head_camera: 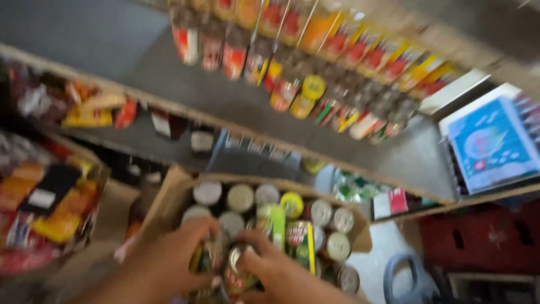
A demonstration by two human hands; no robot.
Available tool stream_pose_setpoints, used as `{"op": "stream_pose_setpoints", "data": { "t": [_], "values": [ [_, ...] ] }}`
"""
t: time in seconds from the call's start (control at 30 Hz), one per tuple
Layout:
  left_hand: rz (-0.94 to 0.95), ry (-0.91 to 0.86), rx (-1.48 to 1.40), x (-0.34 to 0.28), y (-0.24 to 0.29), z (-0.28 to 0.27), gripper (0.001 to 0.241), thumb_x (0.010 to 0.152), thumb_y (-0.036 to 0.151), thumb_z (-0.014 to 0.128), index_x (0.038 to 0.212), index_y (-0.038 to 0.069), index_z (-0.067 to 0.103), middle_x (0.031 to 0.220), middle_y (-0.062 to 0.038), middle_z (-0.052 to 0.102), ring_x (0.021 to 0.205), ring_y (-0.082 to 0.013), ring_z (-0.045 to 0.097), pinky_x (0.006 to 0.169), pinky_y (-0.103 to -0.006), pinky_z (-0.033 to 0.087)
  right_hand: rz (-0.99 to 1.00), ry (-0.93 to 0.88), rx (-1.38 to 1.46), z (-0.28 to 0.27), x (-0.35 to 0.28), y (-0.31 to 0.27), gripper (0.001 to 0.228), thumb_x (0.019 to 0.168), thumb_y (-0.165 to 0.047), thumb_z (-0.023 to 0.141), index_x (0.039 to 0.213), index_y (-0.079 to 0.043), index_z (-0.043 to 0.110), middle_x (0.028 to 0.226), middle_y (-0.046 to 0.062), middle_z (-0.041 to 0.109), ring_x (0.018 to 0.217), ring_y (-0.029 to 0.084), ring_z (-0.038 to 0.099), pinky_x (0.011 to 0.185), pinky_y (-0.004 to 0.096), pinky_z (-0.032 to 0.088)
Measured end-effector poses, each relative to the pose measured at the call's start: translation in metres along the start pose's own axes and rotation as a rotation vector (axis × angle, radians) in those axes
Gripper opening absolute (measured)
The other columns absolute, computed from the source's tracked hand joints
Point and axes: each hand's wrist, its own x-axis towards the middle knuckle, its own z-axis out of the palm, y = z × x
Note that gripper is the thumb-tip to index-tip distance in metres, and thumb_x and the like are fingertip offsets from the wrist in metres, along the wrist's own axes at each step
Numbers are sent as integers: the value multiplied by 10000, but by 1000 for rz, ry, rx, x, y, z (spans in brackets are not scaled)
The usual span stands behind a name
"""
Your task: Take canned food products from a cardboard box and arrange them on store shelves.
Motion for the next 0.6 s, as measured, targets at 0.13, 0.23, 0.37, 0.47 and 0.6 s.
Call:
{"op": "stream_pose_setpoints", "data": {
  "t": [0.13,0.23,0.37,0.47,0.6],
  "values": [
    [-370,-323,-92,-3,78,-56,672,821,449,813,1351,229,464,1177,-147,679,1109,-268,729,923,-404,537,-2,-30,167,-13,3,6,234,903,-27,690,1107,-59,579,1440,193,560,1413,378,555,1174,396,460],
    [-37,-82,-72,11,40,-49,611,825,394,867,1280,187,516,1141,-157,685,1092,-259,704,932,-386,523,-139,24,130,-50,-2,39,180,884,-42,730,1027,-80,626,1429,197,575,1346,380,575,1104,420,446],
    [555,465,-109,28,96,-103,561,779,303,933,1175,130,575,1176,-91,649,1121,-228,646,960,-378,538,-134,634,145,-142,27,-57,249,867,-83,831,980,-115,611,1439,161,584,1262,322,692,1089,467,544],
    [842,950,167,52,160,-161,618,797,200,867,1246,33,476,1297,-203,579,1248,-353,603,1039,-433,500,-347,973,-425,-208,60,-72,399,839,-93,866,1083,-85,550,1449,109,556,1415,274,530,1244,471,430],
    [1026,1162,292,111,192,-224,612,857,66,883,1291,15,454,1291,-257,533,1244,-442,561,1018,-468,495,-378,1185,-381,-276,119,-85,424,907,-54,873,1173,-38,543,1430,85,496,1268,209,567,1112,332,524]
  ]
}}
